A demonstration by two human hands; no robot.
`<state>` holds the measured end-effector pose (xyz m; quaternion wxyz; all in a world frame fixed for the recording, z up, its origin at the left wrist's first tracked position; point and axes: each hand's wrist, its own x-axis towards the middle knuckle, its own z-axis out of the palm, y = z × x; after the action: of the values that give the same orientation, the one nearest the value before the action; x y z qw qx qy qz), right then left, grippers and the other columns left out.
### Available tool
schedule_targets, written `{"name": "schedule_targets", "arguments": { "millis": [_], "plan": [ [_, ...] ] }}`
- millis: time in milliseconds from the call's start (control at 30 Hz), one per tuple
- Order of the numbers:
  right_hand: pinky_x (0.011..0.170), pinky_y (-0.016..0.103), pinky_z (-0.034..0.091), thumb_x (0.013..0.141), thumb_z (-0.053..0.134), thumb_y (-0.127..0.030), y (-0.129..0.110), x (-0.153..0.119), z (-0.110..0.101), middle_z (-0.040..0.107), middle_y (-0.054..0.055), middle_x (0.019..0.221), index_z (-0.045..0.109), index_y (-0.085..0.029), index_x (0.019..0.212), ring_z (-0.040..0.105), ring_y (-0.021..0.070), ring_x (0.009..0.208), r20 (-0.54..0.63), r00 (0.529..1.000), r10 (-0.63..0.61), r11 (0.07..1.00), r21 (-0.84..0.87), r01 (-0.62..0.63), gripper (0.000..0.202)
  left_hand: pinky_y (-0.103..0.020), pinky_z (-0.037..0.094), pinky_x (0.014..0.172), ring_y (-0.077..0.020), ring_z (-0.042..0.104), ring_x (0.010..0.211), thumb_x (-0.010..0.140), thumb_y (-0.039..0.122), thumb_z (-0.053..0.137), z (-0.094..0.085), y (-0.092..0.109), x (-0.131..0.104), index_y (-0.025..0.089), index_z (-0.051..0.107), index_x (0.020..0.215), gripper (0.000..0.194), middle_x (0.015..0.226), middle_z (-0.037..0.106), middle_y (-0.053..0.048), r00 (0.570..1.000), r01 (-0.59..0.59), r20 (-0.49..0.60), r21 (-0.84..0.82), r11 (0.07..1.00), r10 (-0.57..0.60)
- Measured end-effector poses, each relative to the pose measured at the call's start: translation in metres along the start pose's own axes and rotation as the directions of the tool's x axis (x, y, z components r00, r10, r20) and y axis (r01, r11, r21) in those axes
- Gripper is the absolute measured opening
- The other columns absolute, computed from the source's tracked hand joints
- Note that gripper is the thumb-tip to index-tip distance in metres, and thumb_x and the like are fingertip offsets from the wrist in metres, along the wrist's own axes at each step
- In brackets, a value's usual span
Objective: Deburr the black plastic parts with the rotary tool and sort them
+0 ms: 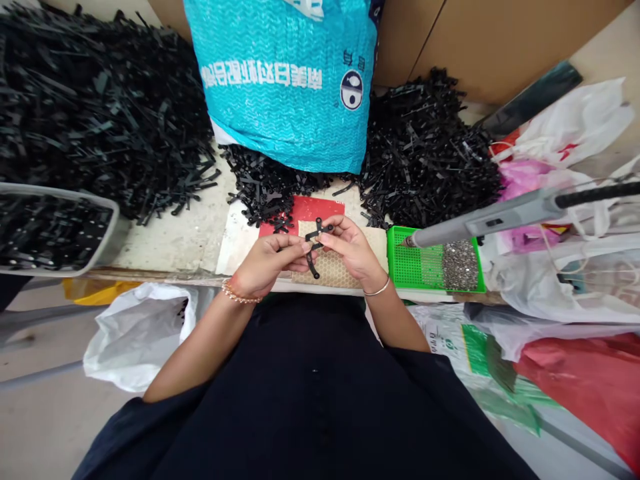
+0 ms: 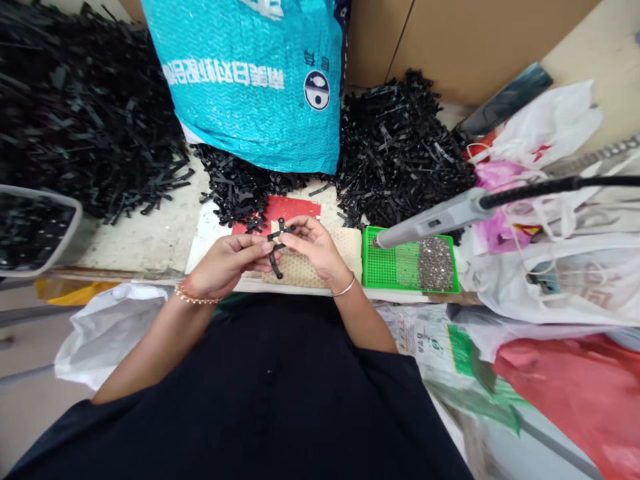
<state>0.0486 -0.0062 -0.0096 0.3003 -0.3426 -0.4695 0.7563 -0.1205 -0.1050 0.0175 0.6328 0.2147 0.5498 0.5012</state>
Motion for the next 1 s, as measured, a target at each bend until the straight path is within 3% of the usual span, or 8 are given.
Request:
{"name": "schedule_targets", "arguments": {
  "millis": [167, 300, 400, 567, 700, 833, 1000],
  "plan": [
    [0.067, 0.022, 0.057, 0.066, 0.099, -0.050, 0.003, 0.003, 0.003, 0.070, -0.002, 0.094, 0.064, -0.025, 0.099, 0.066, 0.0109, 0.085, 0.024, 1.000, -0.013, 1.000, -0.002, 0.013, 0.054, -0.022, 0.065, 0.066, -0.0130, 0.075, 0.063, 0.060, 0.050, 0.105, -0.005, 0.004, 0.000, 0.014, 0.082, 0.079, 0.047, 0.079, 0.080, -0.007, 1.000, -0.026, 0.008, -0.009, 1.000, 0.026],
    [0.065, 0.022, 0.058, 0.067, 0.098, -0.052, 0.003, 0.003, 0.004, 0.070, -0.002, 0.095, 0.063, -0.026, 0.101, 0.067, 0.0107, 0.082, 0.040, 0.999, 0.005, 1.000, -0.012, -0.004, 0.056, -0.021, 0.065, 0.066, -0.0124, 0.075, 0.063, 0.058, 0.049, 0.105, -0.006, 0.005, 0.000, 0.013, 0.081, 0.079, 0.048, 0.082, 0.081, -0.007, 0.999, 0.017, 0.036, -0.059, 0.998, -0.015],
    [0.064, 0.023, 0.060, 0.068, 0.097, -0.056, 0.004, 0.001, 0.007, 0.070, -0.002, 0.095, 0.063, -0.027, 0.105, 0.068, 0.0107, 0.078, 0.031, 0.999, 0.021, 1.000, -0.004, -0.021, 0.059, -0.023, 0.066, 0.068, -0.0126, 0.075, 0.064, 0.056, 0.045, 0.106, -0.003, 0.004, 0.000, 0.012, 0.078, 0.081, 0.050, 0.078, 0.079, -0.005, 1.000, -0.001, -0.025, -0.090, 0.996, -0.001],
    [0.073, 0.025, 0.066, 0.070, 0.095, -0.061, 0.009, -0.005, 0.014, 0.069, -0.001, 0.100, 0.064, -0.026, 0.100, 0.068, 0.0120, 0.088, -0.070, 0.997, -0.043, 0.998, 0.032, 0.046, 0.056, -0.024, 0.065, 0.062, -0.0136, 0.073, 0.063, 0.051, 0.037, 0.108, 0.003, -0.005, 0.003, 0.015, 0.070, 0.106, 0.070, 0.076, 0.077, 0.000, 0.970, -0.157, -0.206, -0.110, 0.981, 0.132],
    [0.074, 0.026, 0.066, 0.073, 0.092, -0.062, 0.015, -0.008, 0.011, 0.068, -0.002, 0.096, 0.064, -0.027, 0.100, 0.067, 0.0111, 0.082, -0.135, 0.990, -0.050, 0.999, 0.013, 0.052, 0.052, -0.021, 0.061, 0.057, -0.0132, 0.072, 0.060, 0.053, 0.035, 0.107, 0.008, -0.013, 0.009, 0.018, 0.059, 0.126, 0.089, 0.076, 0.076, 0.003, 0.959, -0.180, -0.246, -0.144, 0.973, 0.141],
    [0.072, 0.027, 0.063, 0.070, 0.093, -0.062, 0.020, -0.010, 0.006, 0.069, -0.003, 0.088, 0.063, -0.027, 0.096, 0.065, 0.0098, 0.072, -0.173, 0.985, -0.007, 0.998, 0.056, 0.017, 0.053, -0.021, 0.060, 0.058, -0.0124, 0.074, 0.062, 0.051, 0.029, 0.108, 0.010, -0.017, 0.014, 0.019, 0.054, 0.134, 0.099, 0.085, 0.078, 0.003, 0.956, -0.190, -0.257, -0.178, 0.966, 0.141],
    [0.078, 0.028, 0.062, 0.069, 0.095, -0.059, 0.022, -0.014, 0.009, 0.069, -0.003, 0.088, 0.064, -0.025, 0.093, 0.065, 0.0112, 0.078, -0.154, 0.988, -0.009, 0.999, 0.052, 0.017, 0.051, -0.020, 0.061, 0.063, -0.0106, 0.072, 0.060, 0.051, 0.031, 0.109, 0.009, -0.018, 0.017, 0.016, 0.065, 0.122, 0.085, 0.071, 0.076, 0.006, 0.979, -0.102, -0.198, -0.250, 0.963, 0.052]
  ]
}}
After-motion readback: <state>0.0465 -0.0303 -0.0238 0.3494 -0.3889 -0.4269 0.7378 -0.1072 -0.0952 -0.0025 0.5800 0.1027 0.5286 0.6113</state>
